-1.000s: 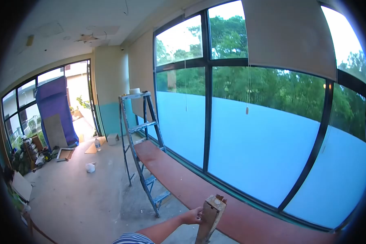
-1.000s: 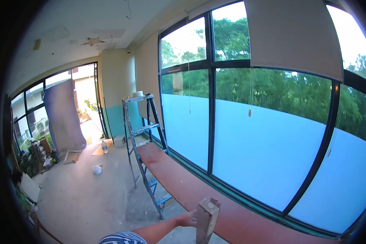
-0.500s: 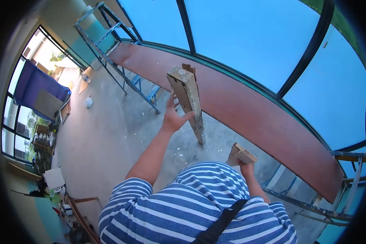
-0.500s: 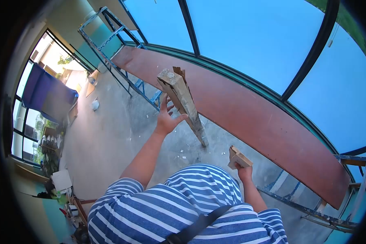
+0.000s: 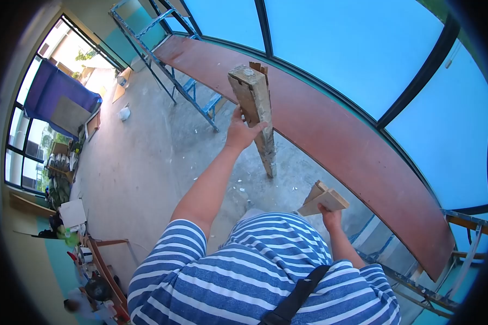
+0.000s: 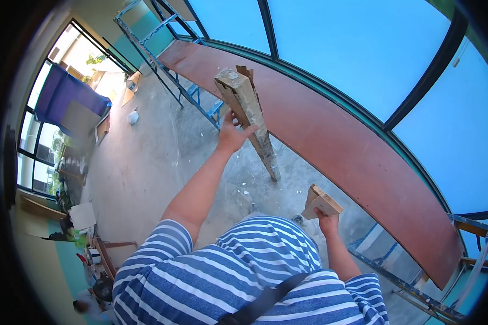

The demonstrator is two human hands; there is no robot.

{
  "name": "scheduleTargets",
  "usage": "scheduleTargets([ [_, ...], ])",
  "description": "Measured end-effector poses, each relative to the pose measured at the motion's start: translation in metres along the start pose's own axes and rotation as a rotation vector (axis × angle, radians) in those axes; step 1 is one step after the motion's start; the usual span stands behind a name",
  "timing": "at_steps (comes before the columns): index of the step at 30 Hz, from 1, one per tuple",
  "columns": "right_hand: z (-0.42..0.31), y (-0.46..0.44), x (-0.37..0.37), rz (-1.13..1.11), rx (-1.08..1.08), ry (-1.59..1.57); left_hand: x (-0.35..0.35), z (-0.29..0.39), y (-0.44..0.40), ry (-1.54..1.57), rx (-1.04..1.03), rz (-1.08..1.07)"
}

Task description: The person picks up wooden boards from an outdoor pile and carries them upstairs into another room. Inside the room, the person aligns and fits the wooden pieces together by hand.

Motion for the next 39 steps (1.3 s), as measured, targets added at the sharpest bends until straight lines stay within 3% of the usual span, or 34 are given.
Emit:
scheduleTargets([
  [5,-0.024,0.000,-0.020,-0.107,-0.029,0.030,0.017,-0.006,0.006,-0.085,-0.116,0.124],
  [8,-0.031,-0.003,-0.041,-0.135,-0.006,0.030,0.031,-0.038,0.025,-0.021,0.093,0.021],
  [10,-0.038,-0.004,-0.059,-0.176,0.012,0.049,0.024,-0.092,0.040,-0.028,0.127,-0.106],
  [12,-0.055,-0.009,-0.086,-0.242,0.028,0.097,0.019,-0.146,0.064,-0.229,0.110,-0.201],
  [17,-0.103,-0.022,-0.177,-0.460,0.117,0.135,0.054,-0.209,0.119,-0.212,0.228,-0.398],
  [20,-0.146,-0.027,-0.246,-0.607,0.178,0.124,0.088,-0.226,0.123,-0.212,0.189,-0.421],
  [23,-0.186,-0.038,-0.324,-0.799,0.382,0.126,0.114,-0.270,0.107,-0.211,0.225,-0.344],
  [25,-0.203,-0.041,-0.376,-0.933,0.453,0.101,0.122,-0.331,0.087,-0.254,0.070,-0.280],
  [27,-0.222,-0.045,-0.418,-1.012,0.483,0.086,0.145,-0.344,0.077,-0.145,0.052,-0.288],
  [29,-0.260,-0.050,-0.448,-1.066,0.509,0.048,0.204,-0.292,0.065,0.100,0.165,-0.366],
  [33,-0.299,-0.065,-0.494,-1.081,0.425,-0.075,0.253,-0.302,0.042,-0.063,0.073,-0.262],
  [39,-0.316,-0.121,-0.559,-0.968,0.358,-0.298,0.297,-0.284,-0.016,0.071,0.121,-0.061],
])
Point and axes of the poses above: each hand's wrist, its own y-axis away from the middle knuckle, its own x-axis out of the back of the hand, z = x × y, the point moved 5 cm from there along -y, towards the middle knuckle, and after that the axes turned 13 degrees about x, right-handed, at the moved point
